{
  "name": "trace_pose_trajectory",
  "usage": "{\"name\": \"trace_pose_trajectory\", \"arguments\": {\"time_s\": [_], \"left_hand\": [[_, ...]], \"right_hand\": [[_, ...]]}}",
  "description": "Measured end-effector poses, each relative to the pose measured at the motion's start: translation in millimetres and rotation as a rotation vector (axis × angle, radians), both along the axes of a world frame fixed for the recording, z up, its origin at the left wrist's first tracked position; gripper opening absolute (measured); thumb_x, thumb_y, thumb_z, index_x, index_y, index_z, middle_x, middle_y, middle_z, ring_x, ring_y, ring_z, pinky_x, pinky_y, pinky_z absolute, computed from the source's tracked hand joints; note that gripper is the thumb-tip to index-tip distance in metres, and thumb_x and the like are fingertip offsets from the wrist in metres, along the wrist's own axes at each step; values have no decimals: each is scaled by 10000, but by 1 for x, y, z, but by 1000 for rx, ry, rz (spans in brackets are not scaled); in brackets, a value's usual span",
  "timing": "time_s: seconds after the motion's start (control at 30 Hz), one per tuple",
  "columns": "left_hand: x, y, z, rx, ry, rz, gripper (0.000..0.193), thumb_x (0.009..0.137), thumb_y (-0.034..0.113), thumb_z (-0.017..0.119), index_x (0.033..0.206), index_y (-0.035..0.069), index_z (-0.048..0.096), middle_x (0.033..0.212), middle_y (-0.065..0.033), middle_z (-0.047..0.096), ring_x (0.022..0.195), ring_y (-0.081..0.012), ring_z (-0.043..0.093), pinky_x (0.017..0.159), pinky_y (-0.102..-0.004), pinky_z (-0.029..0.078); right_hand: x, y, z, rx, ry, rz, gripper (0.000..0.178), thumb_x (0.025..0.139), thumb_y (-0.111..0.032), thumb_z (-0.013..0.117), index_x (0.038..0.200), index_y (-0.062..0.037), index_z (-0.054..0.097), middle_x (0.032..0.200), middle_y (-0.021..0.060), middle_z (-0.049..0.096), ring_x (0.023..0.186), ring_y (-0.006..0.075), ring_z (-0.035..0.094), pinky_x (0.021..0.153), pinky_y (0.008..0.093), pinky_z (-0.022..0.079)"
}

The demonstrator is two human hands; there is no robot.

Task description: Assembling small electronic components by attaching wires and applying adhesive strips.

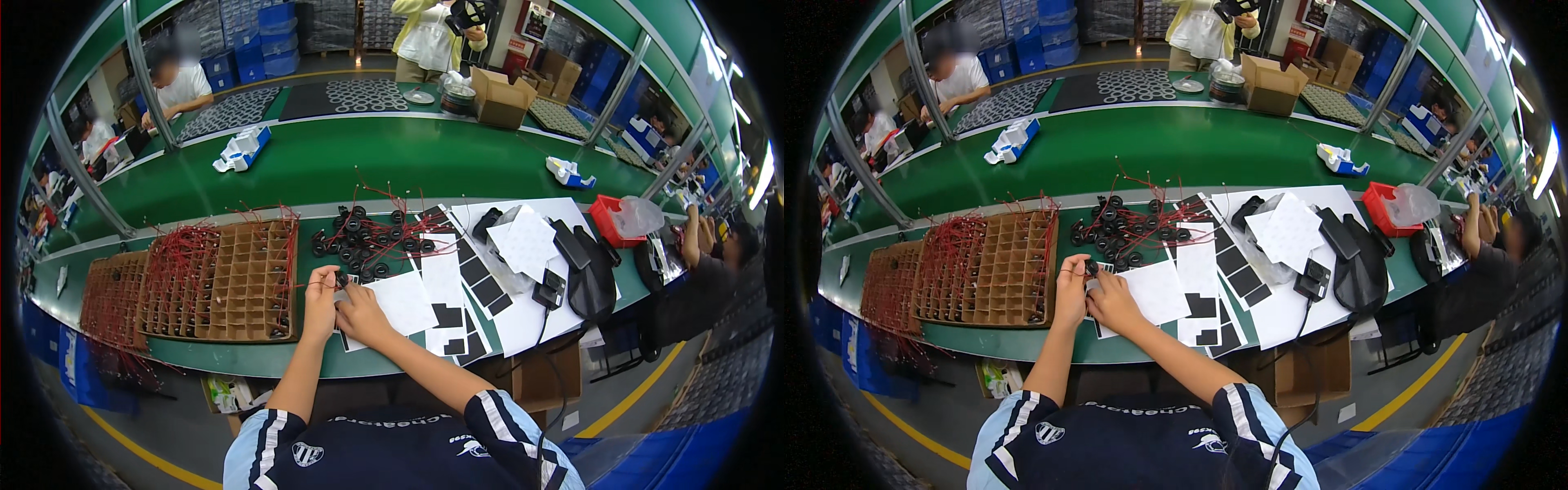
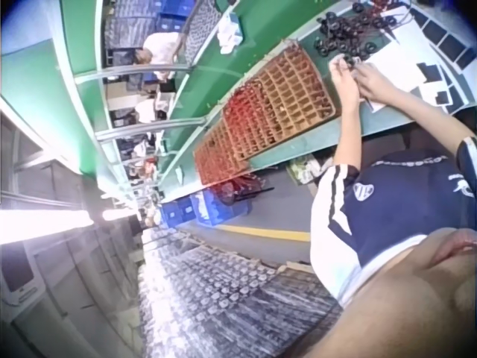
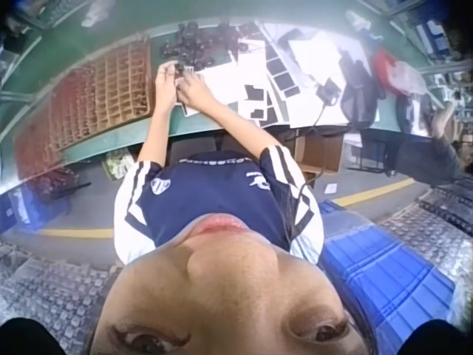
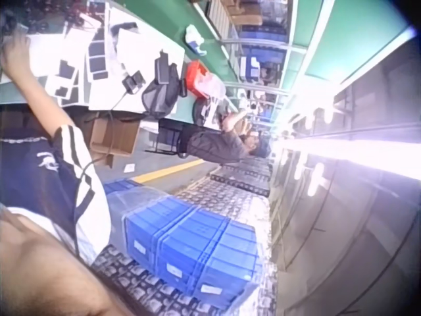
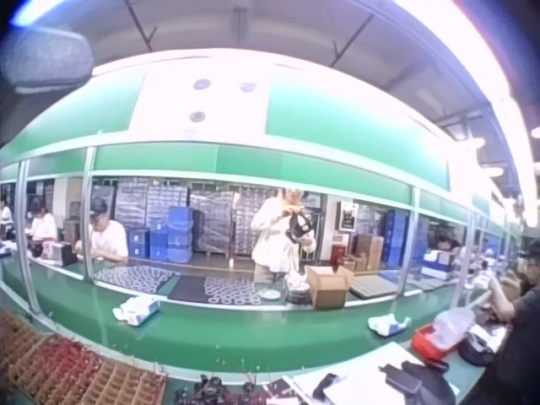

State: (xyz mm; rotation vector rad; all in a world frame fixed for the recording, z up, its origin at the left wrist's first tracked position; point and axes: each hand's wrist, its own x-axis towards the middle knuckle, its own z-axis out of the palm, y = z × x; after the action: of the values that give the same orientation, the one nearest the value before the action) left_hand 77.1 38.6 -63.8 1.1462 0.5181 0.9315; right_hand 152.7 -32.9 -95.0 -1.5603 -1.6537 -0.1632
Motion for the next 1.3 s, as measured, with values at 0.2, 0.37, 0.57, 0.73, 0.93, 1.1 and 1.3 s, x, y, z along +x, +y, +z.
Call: {"name": "trace_pose_trajectory", "arguments": {"time_s": [0.2,0.37,0.57,0.73,0.93,1.1,1.3], "left_hand": [[-4,6,-14,-105,-15,-9,187,882,221,453,980,65,482,825,-13,526,750,-76,511,659,-209,421],[-3,4,-12,-134,15,-11,192,873,249,472,964,81,483,791,-2,500,763,-100,534,637,-232,438],[-9,15,-49,-95,64,-13,160,875,193,464,958,59,436,823,-59,522,764,-146,554,686,-268,469],[-8,6,-39,-130,22,3,144,857,101,478,967,23,430,810,-41,512,744,-108,515,685,-247,457],[-8,-1,-22,-63,135,53,208,825,84,525,1008,0,472,808,-47,542,728,-90,505,658,-212,411],[-11,3,-28,-96,111,36,194,818,81,537,975,-29,514,802,-62,557,728,-104,530,657,-218,438],[-26,-12,4,-232,-54,-78,144,830,63,501,914,-53,517,760,-103,547,580,-177,578,497,-282,512]], "right_hand": [[0,1,-1,49,21,16,157,639,-145,601,668,7,575,1062,234,497,1013,316,467,821,385,347],[8,-3,2,82,96,49,138,647,-135,594,670,-1,570,991,146,542,937,287,488,779,370,357],[11,-21,20,156,302,176,91,660,-83,573,626,-3,547,925,95,552,840,265,474,744,344,353],[11,-69,49,182,688,114,254,732,-158,530,542,3,482,901,160,543,834,231,504,753,313,391],[46,-116,52,234,1075,40,191,766,-197,493,678,-30,464,911,175,568,878,225,524,795,316,372],[60,-146,54,243,1203,117,161,737,-53,529,838,-35,404,896,195,573,826,200,542,799,301,394],[56,-153,57,112,1192,58,215,748,94,467,890,-38,375,785,132,547,726,150,531,682,247,412]]}}
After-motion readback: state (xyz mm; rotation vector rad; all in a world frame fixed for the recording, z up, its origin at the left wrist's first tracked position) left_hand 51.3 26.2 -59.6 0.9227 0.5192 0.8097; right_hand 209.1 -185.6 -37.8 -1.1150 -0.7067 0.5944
